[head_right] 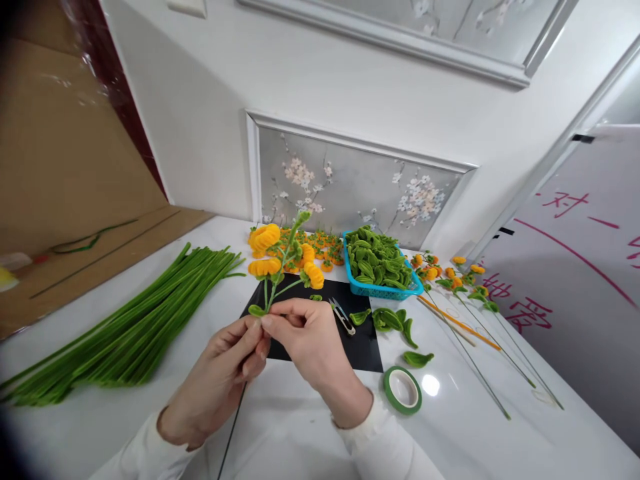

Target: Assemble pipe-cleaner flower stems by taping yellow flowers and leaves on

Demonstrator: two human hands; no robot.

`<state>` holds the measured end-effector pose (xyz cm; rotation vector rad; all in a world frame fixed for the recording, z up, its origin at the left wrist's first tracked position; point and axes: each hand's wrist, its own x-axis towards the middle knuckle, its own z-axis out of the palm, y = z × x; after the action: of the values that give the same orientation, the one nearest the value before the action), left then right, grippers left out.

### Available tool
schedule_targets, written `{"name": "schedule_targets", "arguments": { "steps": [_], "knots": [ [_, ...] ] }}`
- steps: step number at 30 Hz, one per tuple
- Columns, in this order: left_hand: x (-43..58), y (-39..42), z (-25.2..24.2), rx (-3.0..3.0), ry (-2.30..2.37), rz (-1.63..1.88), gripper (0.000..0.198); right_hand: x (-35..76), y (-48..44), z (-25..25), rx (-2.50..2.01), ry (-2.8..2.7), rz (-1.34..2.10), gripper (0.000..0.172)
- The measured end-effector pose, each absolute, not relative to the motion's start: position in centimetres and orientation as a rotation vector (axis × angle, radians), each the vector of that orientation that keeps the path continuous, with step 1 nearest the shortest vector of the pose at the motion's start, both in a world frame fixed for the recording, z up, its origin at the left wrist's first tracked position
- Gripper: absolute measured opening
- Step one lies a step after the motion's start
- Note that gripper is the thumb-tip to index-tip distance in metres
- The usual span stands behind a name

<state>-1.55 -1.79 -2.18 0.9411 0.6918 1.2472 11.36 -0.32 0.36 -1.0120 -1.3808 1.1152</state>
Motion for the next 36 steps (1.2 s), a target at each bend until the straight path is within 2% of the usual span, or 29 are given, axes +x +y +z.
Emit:
{"name": "schedule_targets", "arguments": {
  "steps": [6, 14, 20, 23, 29, 36],
  "knots": [
    [-1.71, -1.83, -1.88, 0.877, 0.639, 1.199, 0.034, 11.49, 0.05, 0.25, -0.799, -1.314, 1.458, 0.017],
    [-1.36, -1.94, -1.68, 0.928, 0.678, 1.209, 0.030, 11.43, -0.03, 0.27, -0.930, -1.355, 1.159, 0.014],
    [-1.46, -2.03, -2.09, 1.079, 0.804, 1.225, 0.027, 11.40, 0.26, 0.03, -1.003, -1.336, 1.057, 0.014],
    [-1.64, -2.00, -2.20, 1.067, 0.805, 1.230, 0.031, 11.28, 0.42, -0.24, -1.003, -1.301, 1.089, 0.015],
    [-1.82, -1.93, -2.00, 0.937, 0.717, 1.237, 0.021, 11.33, 0.53, -0.38, -0.853, -1.290, 1.309, 0.015],
    [-1.70, -2.05, -1.88, 0.847, 0.625, 1.194, 0.025, 11.62, 0.62, -0.22, -0.739, -1.307, 1.413, 0.014]
  ]
}}
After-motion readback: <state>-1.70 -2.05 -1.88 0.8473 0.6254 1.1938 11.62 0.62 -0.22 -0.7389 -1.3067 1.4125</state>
